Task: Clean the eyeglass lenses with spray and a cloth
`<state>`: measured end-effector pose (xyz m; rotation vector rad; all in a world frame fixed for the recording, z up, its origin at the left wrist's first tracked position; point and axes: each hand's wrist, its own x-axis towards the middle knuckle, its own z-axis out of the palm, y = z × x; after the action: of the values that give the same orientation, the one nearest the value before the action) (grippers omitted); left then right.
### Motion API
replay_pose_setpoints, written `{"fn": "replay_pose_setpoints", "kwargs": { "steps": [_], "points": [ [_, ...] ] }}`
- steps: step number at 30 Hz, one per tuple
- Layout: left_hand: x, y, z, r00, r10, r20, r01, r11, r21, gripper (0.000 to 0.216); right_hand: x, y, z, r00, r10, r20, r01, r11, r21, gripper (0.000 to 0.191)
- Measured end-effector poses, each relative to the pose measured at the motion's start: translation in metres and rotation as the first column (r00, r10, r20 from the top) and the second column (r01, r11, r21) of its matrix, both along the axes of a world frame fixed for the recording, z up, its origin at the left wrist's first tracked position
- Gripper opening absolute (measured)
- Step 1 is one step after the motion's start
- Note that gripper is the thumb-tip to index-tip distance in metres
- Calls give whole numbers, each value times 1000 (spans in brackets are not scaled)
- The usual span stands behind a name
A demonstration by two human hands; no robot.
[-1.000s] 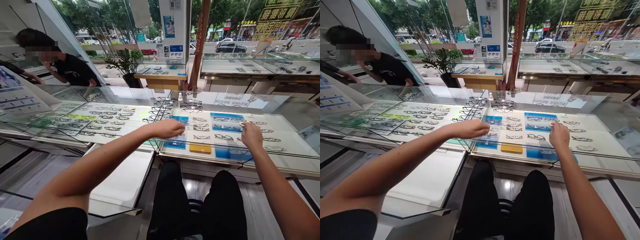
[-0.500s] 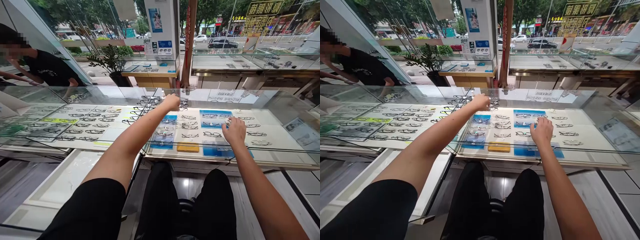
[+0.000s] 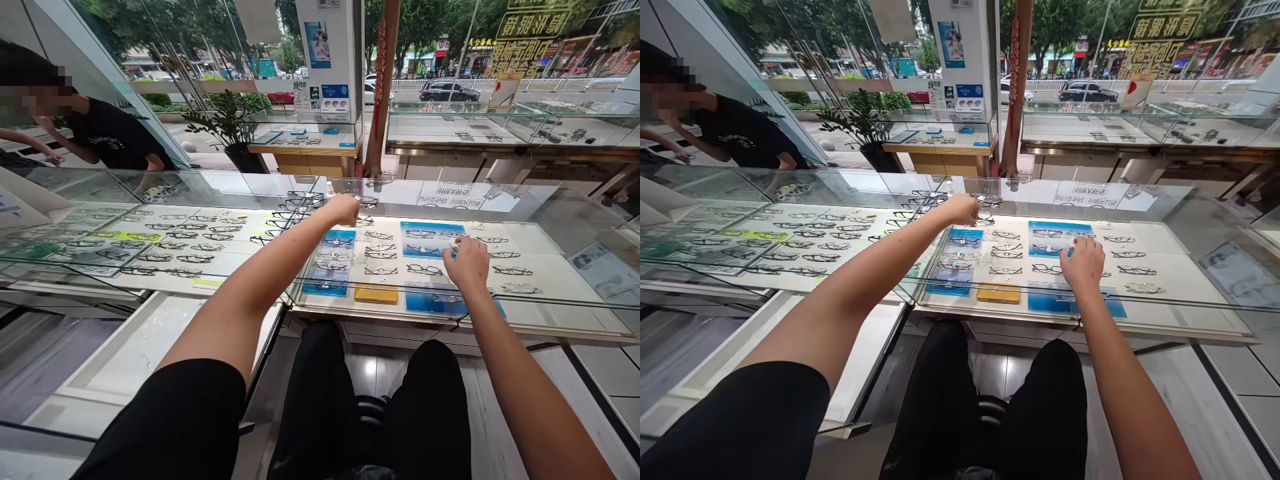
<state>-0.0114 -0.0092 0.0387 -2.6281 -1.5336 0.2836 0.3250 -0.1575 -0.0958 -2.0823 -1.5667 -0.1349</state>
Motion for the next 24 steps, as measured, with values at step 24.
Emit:
{"fn": "replay_pose_setpoints", "kwargs": {
  "steps": [24],
  "points": [
    [-263,-261,-8,955,253,152,-58,666,-744,7,19,-9,-8,955,78,288,-139,970,197,60]
  ]
}}
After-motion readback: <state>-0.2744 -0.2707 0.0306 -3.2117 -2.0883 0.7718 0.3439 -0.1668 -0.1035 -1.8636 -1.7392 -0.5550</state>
